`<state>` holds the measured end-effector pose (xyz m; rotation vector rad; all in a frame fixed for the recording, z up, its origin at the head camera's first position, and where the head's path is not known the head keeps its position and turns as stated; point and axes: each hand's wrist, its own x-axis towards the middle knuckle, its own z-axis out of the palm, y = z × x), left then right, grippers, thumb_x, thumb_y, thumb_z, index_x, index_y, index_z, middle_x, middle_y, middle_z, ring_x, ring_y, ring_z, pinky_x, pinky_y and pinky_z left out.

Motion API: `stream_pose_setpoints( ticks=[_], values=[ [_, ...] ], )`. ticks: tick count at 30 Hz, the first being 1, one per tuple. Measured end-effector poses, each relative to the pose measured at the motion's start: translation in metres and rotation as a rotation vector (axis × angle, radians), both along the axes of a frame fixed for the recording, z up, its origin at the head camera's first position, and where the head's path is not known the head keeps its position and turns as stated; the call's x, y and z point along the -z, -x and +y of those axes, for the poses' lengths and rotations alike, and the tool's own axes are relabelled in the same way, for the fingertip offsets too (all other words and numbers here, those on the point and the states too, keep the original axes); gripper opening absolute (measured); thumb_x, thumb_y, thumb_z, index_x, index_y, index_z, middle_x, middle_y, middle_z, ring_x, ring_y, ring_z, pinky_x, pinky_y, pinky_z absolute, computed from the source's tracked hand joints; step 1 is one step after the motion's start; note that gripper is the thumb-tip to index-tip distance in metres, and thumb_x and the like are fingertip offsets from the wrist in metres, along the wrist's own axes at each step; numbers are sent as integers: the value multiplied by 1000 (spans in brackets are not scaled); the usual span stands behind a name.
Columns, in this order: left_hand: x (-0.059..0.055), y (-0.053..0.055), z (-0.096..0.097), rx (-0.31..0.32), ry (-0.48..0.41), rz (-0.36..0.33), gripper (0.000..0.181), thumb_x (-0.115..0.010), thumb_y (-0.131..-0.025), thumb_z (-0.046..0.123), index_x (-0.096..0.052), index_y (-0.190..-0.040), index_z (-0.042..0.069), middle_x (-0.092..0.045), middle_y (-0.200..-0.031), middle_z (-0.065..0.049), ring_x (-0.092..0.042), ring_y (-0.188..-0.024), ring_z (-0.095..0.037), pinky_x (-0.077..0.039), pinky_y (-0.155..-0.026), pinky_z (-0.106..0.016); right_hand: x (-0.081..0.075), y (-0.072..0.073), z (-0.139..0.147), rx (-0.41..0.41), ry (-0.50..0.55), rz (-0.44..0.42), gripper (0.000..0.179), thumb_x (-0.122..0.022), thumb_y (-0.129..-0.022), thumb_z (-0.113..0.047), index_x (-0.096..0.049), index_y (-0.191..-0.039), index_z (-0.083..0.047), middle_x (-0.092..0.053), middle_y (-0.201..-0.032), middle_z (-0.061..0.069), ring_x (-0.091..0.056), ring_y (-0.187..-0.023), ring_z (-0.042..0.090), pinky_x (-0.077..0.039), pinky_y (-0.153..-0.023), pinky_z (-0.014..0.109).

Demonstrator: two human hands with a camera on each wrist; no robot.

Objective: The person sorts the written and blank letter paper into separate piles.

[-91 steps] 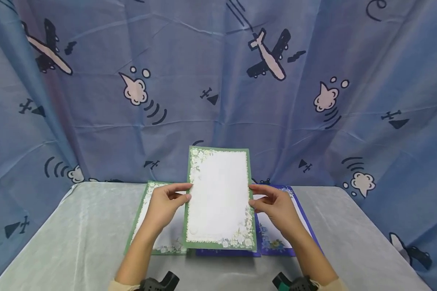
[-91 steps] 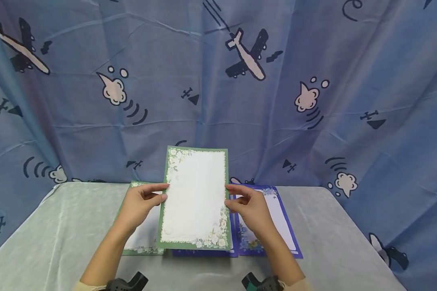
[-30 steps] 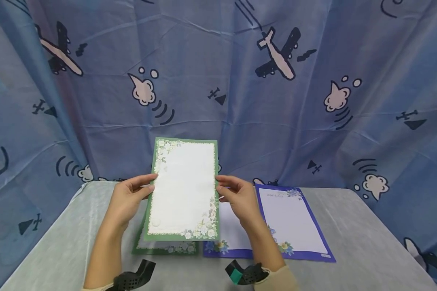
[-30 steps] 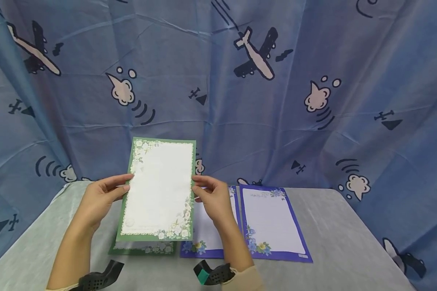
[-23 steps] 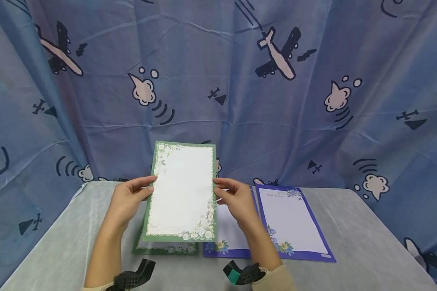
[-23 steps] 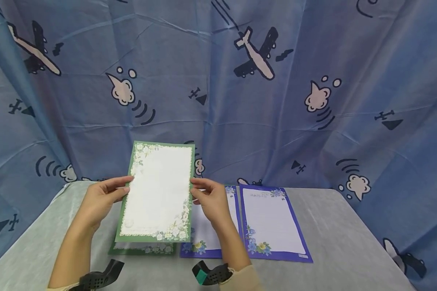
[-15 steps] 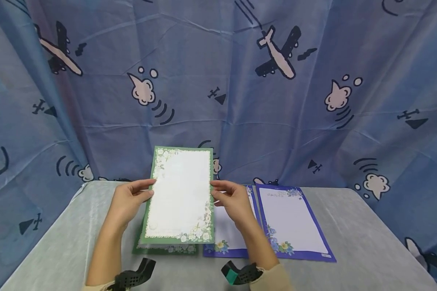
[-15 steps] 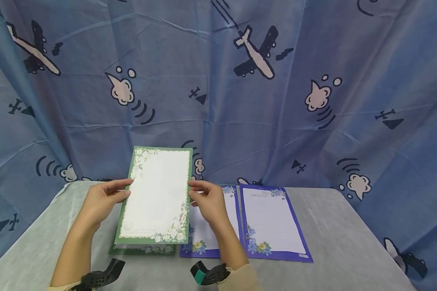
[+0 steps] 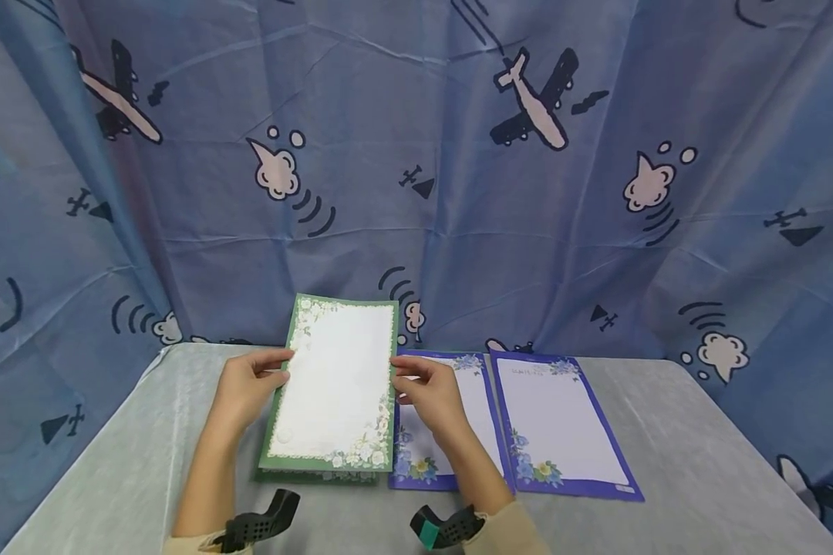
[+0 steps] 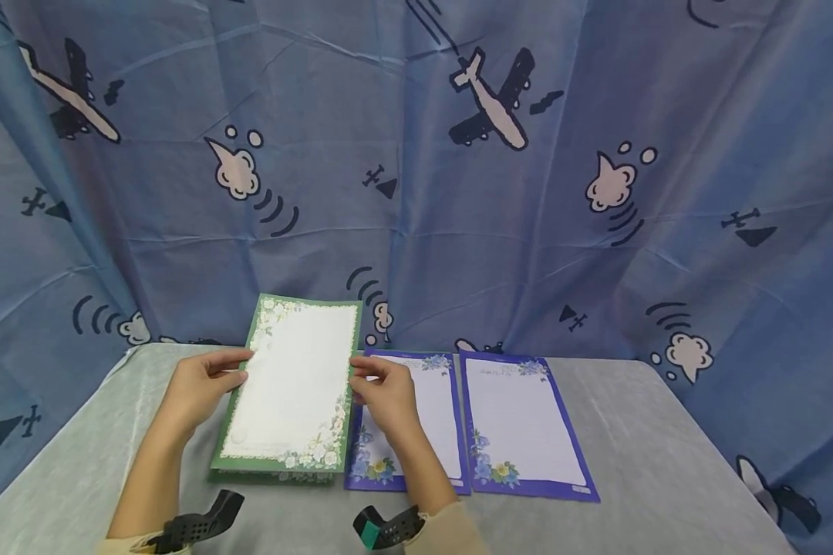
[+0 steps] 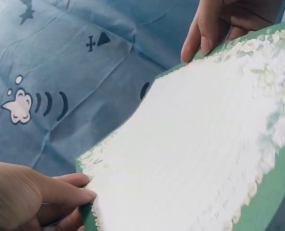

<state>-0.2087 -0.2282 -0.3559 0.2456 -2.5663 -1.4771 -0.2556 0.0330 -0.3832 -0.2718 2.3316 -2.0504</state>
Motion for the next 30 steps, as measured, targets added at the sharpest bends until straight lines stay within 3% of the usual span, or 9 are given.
stream_pose_setpoints(
  ticks=[8, 21, 30],
  values=[
    [11, 7, -5, -3, 37, -24, 35, -61, -97, 4, -66, -132, 1, -64, -130, -26, -64, -113, -37, -55, -88, -40, 9, -1, -4, -31, -31, -7, 33, -68, -90, -2, -72, -123, -2, -70, -112, 19, -71, -86, 16, -62, -74, 35],
    [28, 11, -7, -14, 40, -33, 35, -62, -94, 0, -66, -129, -3, -65, -128, -29, -66, -111, -42, -57, -84, -41, 21, -2, -13, -46, -129, 28, 39, -64, -85, 3, -71, -123, -1, -71, -110, 20, -69, -72, 20, -60, -67, 37],
    [37, 13, -9, -22, 64, -59, 37, -62, -93, -1, -66, -129, -3, -65, -128, -29, -66, -112, -43, -57, -86, -43, 28, -5, -18, -21, -246, 36, 38, -60, -85, 6, -71, -121, 1, -71, -107, 17, -64, -63, 15, -52, -55, 23]
  ],
)
